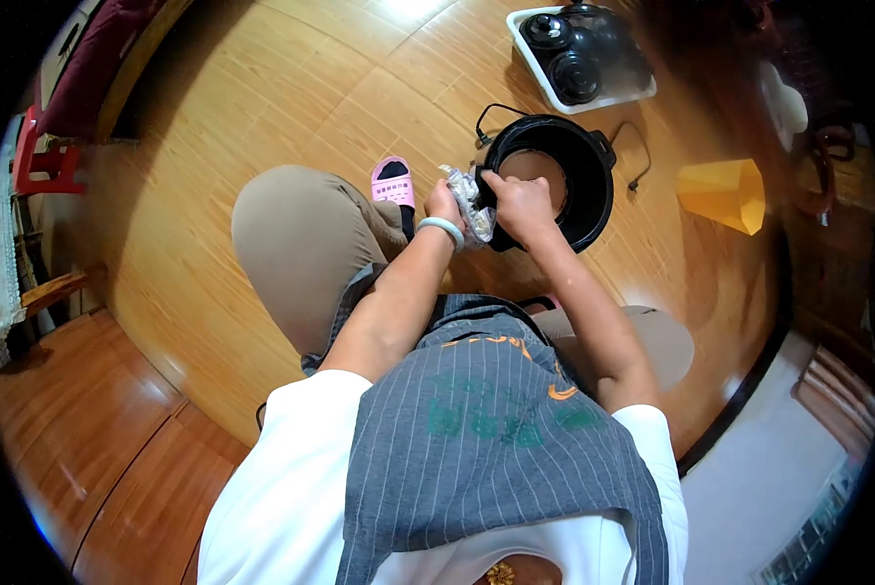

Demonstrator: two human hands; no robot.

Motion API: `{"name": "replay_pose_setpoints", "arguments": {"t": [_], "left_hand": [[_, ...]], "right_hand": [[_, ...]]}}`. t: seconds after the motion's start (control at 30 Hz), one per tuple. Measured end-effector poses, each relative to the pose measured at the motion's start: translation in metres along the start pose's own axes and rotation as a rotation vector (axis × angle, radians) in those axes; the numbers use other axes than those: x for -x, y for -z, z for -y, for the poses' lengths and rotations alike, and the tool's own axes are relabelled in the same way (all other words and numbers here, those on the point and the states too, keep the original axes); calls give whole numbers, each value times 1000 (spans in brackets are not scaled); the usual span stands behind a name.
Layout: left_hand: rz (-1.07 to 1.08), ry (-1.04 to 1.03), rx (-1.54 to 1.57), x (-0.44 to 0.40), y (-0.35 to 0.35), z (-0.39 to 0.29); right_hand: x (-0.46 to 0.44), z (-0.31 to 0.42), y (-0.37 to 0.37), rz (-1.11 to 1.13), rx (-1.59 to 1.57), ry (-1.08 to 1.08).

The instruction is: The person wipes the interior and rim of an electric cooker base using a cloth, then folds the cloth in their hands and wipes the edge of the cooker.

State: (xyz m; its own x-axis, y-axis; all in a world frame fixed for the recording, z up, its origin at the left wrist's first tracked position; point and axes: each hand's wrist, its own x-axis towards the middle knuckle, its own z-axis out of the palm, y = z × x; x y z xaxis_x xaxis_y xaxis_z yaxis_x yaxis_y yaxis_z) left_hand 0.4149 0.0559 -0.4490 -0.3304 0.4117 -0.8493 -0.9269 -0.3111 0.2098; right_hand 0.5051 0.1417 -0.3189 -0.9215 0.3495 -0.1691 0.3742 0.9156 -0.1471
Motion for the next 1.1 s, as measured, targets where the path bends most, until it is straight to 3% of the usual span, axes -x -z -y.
{"name": "replay_pose_setpoints", "arguments": {"t": [0.17,0.37,0.6,0.7,0.87,1.1], "left_hand": [[29,5,25,-9,6,4],[30,-8,2,-20,11,9],[44,-8,-3,-18,7,8],[-13,-8,1,-11,4,7],[-19,-13,2,-2,-1,6],[-25,11,12,-9,3,7]], "right_hand": [[3,5,-5,-45,-54,-82],[8,2,9,83,26,10],[4,6,-2,-9,-31,-82],[9,9,4,104,71,-23],[5,3,11,75,27,-6],[4,14,4,47,-19,-121]]}}
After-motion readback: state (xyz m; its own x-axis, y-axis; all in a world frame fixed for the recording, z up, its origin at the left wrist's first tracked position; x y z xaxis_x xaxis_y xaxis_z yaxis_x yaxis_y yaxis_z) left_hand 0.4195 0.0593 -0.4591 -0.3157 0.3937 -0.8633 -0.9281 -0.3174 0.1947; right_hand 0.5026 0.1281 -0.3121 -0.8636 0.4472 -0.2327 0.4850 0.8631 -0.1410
